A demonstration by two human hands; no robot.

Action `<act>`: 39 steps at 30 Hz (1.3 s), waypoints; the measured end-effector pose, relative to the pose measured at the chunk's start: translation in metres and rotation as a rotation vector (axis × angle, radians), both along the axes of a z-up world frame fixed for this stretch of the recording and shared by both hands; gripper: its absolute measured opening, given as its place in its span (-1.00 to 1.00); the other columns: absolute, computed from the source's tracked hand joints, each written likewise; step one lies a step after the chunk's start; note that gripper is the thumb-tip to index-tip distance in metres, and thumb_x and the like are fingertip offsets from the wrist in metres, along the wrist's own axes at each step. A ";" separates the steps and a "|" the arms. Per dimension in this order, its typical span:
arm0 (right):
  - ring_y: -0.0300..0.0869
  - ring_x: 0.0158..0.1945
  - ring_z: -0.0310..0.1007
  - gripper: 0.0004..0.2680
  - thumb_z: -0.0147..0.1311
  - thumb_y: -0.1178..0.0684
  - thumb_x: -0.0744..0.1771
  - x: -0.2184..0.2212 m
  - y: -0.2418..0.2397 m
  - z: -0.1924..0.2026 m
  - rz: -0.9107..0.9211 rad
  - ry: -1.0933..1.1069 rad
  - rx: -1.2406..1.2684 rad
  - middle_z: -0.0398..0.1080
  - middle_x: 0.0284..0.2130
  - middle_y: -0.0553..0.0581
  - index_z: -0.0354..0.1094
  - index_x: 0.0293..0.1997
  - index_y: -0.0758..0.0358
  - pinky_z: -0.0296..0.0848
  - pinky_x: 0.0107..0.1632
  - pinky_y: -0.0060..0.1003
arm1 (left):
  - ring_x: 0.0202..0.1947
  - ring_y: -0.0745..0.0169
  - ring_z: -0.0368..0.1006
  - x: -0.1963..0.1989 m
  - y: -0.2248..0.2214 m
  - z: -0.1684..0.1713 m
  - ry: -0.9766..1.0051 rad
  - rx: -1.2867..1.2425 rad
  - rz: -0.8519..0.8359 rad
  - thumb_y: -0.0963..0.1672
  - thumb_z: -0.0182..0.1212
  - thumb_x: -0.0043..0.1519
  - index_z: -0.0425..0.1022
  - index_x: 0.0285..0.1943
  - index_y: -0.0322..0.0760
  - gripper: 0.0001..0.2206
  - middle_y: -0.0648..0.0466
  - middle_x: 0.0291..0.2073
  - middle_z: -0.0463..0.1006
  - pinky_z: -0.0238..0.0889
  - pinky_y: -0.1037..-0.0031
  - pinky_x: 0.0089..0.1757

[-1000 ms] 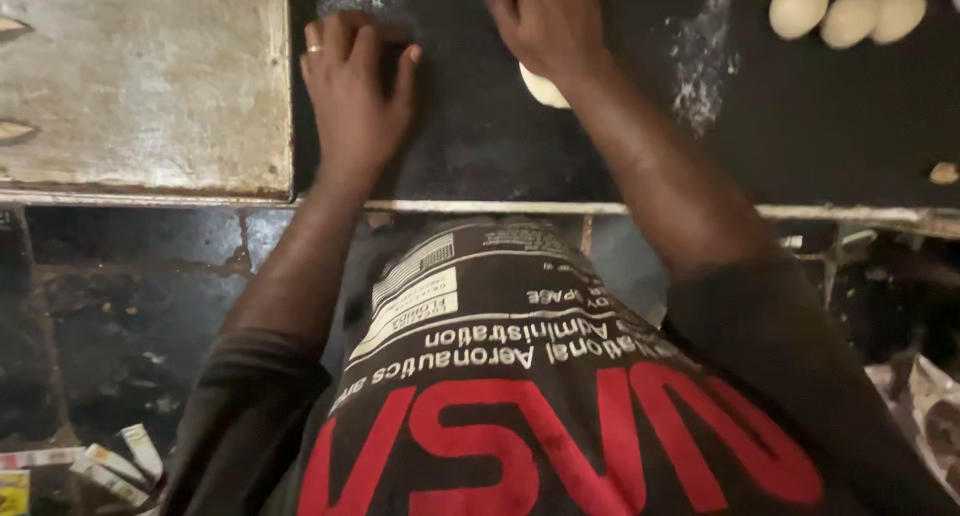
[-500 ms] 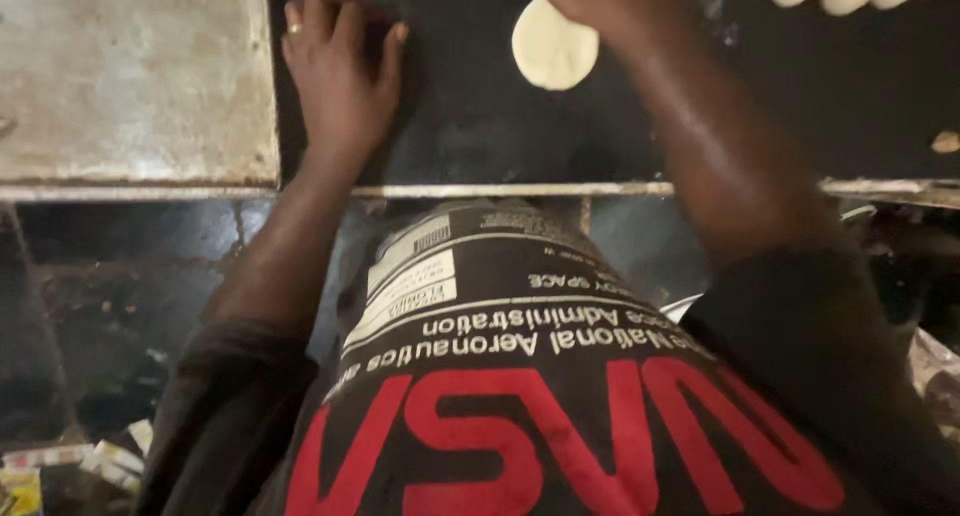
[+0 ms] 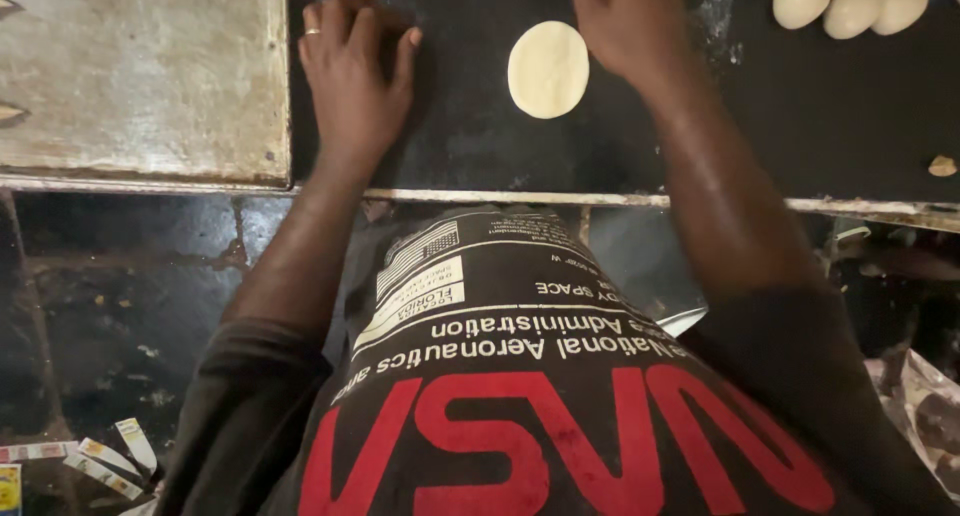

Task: The person shapes portions of dough by hand on a dark counter into elongated pieces and places them in rows onto a metal baking tray.

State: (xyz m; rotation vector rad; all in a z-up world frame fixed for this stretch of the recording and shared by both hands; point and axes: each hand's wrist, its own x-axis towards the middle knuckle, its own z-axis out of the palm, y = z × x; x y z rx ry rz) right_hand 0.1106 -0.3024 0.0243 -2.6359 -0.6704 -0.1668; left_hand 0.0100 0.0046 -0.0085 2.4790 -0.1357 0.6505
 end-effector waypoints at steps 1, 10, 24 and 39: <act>0.18 -0.11 0.52 -0.80 0.18 -0.05 0.44 -0.009 -0.002 0.005 0.151 -0.141 0.036 0.50 -0.15 0.30 0.47 -0.04 0.31 0.47 -0.08 0.00 | 0.11 -0.26 0.28 0.002 0.000 0.001 -0.014 0.020 0.009 -0.09 0.37 0.34 0.50 -0.05 -0.25 -0.81 -0.13 0.04 0.39 0.17 0.02 0.01; -0.04 -0.22 0.54 -0.71 0.45 -0.05 0.30 -0.012 -0.007 0.014 0.214 0.425 0.017 0.50 -0.23 0.29 0.44 -0.13 0.34 0.46 -0.18 -0.17 | 0.07 -0.13 0.35 -0.003 -0.006 0.015 0.017 -0.059 -0.039 -0.11 0.41 0.36 0.60 -0.02 -0.19 -0.87 -0.03 -0.01 0.47 0.19 0.08 0.01; -0.23 -0.03 0.56 -0.76 0.14 0.33 0.43 -0.130 -0.018 -0.007 -0.046 0.615 1.235 0.54 -0.09 0.21 0.28 0.24 0.35 0.56 0.02 -0.36 | -0.10 0.31 0.46 -0.029 -0.119 -0.005 0.540 -1.253 -0.379 -0.26 0.31 0.33 0.41 0.30 -0.34 -0.65 0.00 -0.10 0.57 0.35 0.50 -0.08; -0.27 0.03 0.51 -0.72 0.17 0.40 0.36 -0.144 -0.048 -0.013 0.030 0.796 1.153 0.50 -0.06 0.17 0.34 0.20 0.37 0.53 0.11 -0.38 | 0.12 0.26 0.50 -0.029 -0.097 0.002 0.639 -1.100 -0.670 -0.36 0.35 0.20 0.61 0.11 -0.40 -0.70 0.01 0.12 0.48 0.44 0.47 0.11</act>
